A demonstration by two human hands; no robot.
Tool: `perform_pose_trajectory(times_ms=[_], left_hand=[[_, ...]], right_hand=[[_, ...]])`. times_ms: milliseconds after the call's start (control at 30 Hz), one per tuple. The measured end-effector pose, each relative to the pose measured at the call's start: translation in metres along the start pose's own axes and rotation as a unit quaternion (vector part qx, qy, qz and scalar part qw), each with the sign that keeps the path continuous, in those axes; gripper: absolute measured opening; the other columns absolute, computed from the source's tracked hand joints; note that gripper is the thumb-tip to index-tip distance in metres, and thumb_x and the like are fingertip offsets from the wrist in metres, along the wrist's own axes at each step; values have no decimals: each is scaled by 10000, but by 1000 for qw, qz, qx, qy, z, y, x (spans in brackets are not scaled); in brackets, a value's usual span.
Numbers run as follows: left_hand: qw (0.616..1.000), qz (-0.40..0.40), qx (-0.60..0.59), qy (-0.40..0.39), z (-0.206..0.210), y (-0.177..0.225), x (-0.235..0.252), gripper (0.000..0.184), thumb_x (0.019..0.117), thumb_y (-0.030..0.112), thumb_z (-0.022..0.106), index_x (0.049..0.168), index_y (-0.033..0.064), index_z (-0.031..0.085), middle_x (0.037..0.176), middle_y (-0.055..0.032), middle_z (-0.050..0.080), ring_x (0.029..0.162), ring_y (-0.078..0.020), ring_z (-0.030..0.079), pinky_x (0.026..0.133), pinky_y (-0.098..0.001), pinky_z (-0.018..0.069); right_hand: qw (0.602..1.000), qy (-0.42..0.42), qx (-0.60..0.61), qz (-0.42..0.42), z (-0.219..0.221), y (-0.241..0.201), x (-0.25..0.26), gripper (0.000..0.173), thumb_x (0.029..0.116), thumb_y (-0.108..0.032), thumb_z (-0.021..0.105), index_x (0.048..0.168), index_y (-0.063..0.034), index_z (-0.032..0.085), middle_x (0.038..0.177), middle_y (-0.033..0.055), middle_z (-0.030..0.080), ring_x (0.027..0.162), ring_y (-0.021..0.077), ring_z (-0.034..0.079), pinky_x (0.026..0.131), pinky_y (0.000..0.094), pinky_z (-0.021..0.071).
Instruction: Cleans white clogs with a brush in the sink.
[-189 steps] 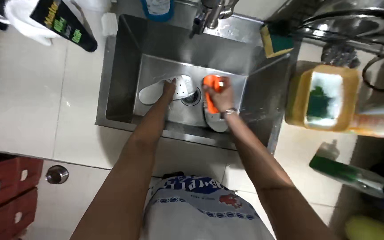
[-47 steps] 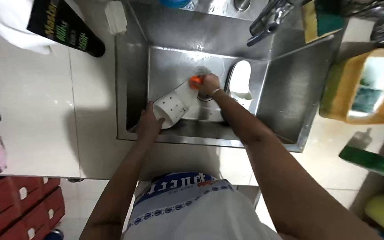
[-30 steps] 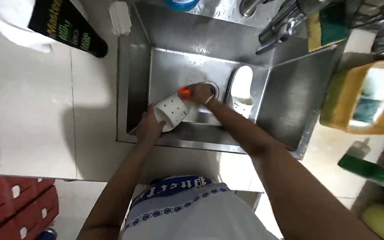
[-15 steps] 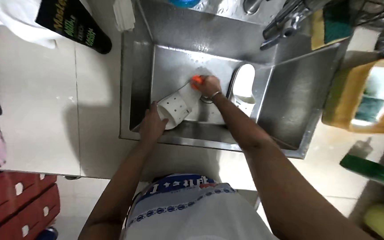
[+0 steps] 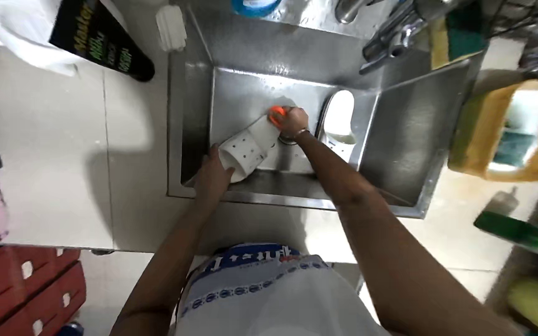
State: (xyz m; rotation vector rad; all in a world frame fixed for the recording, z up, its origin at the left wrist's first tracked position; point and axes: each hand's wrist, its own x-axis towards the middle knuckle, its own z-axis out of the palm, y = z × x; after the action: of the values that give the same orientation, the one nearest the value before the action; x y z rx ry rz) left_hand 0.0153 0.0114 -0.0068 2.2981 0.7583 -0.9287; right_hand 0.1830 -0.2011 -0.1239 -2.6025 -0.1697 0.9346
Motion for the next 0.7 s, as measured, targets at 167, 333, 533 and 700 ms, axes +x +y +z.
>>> perform_pose_trajectory(times_ms=[167, 333, 533, 700], left_hand=[[999, 30, -16, 22, 3, -10, -1, 817, 923, 281, 779, 1592, 146, 330, 1387, -330, 543, 1151, -528, 620, 909, -698, 515], [992, 104, -11, 67, -15, -1, -1, 544, 1071, 260, 560, 1578, 146, 398, 1431, -297, 539, 1214, -503, 602, 982, -679, 482], [915, 342, 34, 212, -60, 67, 6, 447, 1073, 391, 534, 1423, 125, 613, 1275, -234, 672, 1149, -440, 663, 934, -631, 522], [837, 513, 121, 146, -74, 149, 36, 376, 1017, 392, 638, 1343, 213, 696, 1184, -223, 687, 1166, -428, 629, 997, -583, 497]], right_hand=[[994, -51, -16, -95, 18, -12, -30, 536, 1006, -524, 594, 1178, -37, 736, 1105, 252, 728, 1095, 454, 680, 944, 684, 494], [992, 23, -99, 75, -109, 2, -29, 566, 1022, -525, 559, 1216, -10, 691, 1234, 292, 674, 1201, 497, 623, 951, 718, 475], [955, 292, -58, 13, -208, -23, -75, 809, 916, -437, 746, 1546, -71, 394, 1451, 269, 534, 1068, 498, 671, 860, 670, 531], [961, 239, -117, 72, -248, -26, -49, 918, 855, -320, 784, 1610, -124, 300, 1489, 334, 457, 1131, 564, 613, 874, 730, 488]])
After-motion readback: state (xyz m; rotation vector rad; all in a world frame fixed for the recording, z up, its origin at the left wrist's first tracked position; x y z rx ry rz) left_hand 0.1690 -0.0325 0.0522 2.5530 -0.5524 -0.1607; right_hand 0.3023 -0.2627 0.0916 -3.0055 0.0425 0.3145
